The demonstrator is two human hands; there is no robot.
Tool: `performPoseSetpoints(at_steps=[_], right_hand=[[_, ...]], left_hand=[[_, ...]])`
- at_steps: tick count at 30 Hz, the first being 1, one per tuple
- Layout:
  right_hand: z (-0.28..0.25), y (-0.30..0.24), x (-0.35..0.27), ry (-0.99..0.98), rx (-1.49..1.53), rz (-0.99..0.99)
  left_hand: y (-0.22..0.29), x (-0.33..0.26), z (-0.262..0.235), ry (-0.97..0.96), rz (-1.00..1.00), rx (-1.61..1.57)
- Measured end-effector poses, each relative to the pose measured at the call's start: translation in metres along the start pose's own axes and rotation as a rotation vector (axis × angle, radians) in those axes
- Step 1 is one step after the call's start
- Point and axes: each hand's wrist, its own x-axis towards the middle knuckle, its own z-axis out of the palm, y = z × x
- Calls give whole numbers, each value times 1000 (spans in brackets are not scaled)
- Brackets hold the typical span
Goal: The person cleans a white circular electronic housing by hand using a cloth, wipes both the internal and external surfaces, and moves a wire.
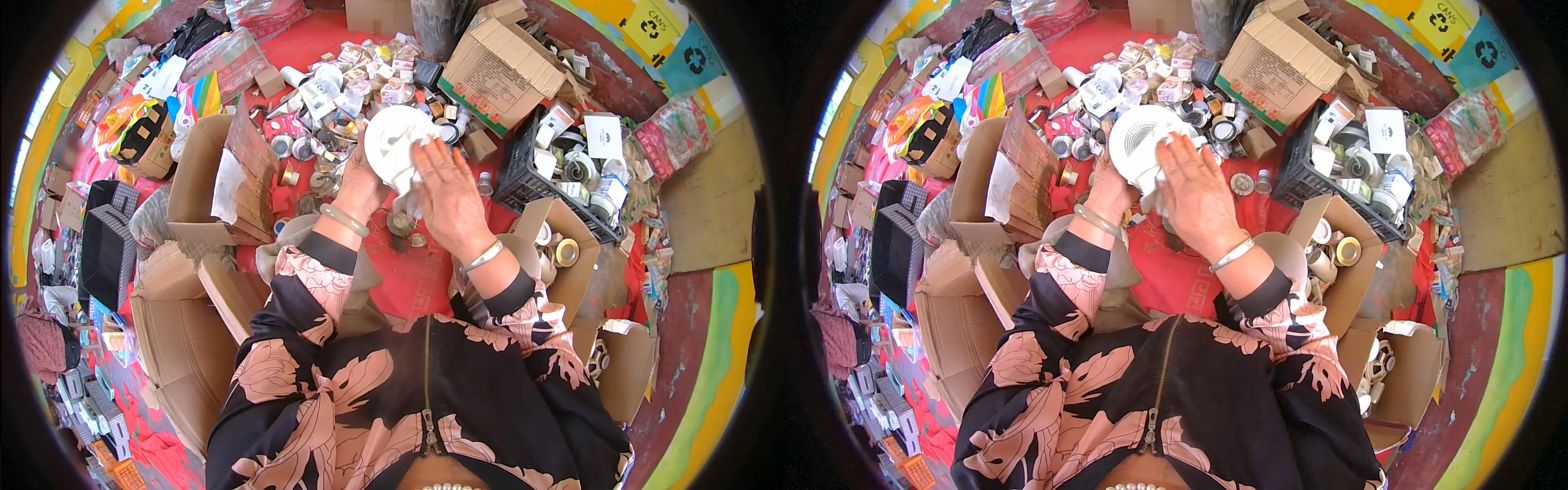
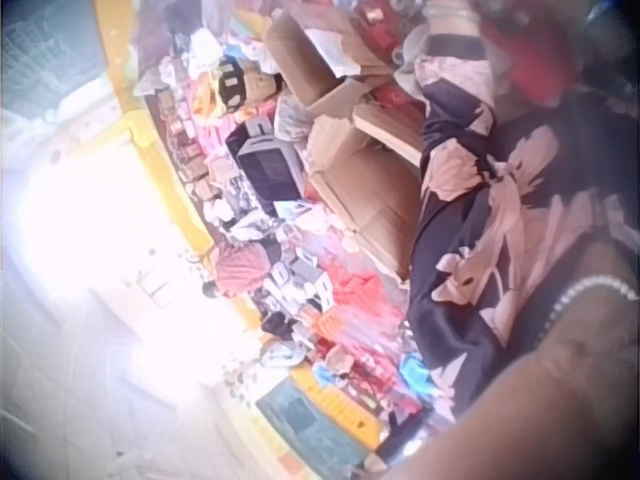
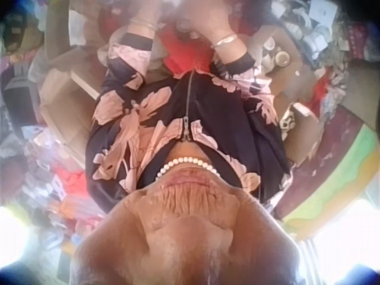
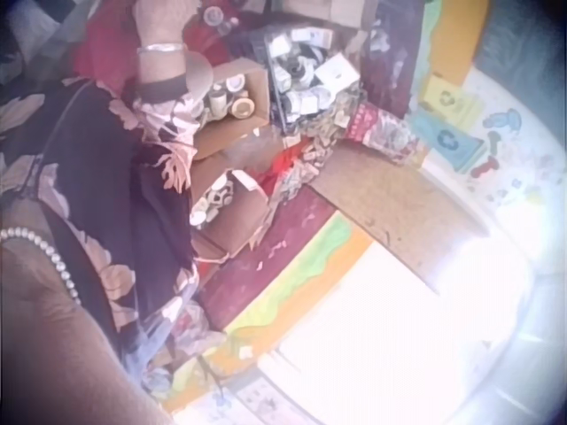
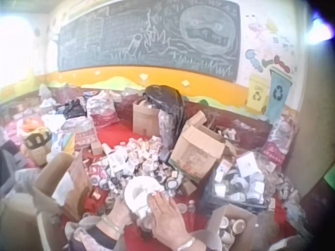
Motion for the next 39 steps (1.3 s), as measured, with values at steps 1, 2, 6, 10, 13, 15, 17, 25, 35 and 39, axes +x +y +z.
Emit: performPoseSetpoints(at_steps=[1,2,6,10,13,15,17,25,35,39], right_hand=[[0,3,3,38,7,36],[2,7,8,76,14,72],[6,-1,31,124,74,21],[3,-17,20,-7,129,-130],[-6,-22,12,-54,107,-154],[-5,-4,2,-33,48,-60],[-3,14,5,39,22,45],[-1,-8,26,48,144,-132],[2,21,28,83,54,-82],[-4,23,-3,58,69,1]], left_hand=[[-2,0,2,-5,-17,26],[-5,0,3,-10,-34,52],[-17,-3,-21,-205,-30,75],[-16,-7,-9,-121,-95,195],[-14,16,-64,-400,-165,-382],[-2,3,-10,33,-168,-144],[-6,1,-6,-28,-95,-49],[3,-29,46,113,-139,40],[-8,-1,-9,-38,-40,-27],[5,-5,9,5,-94,-100]])
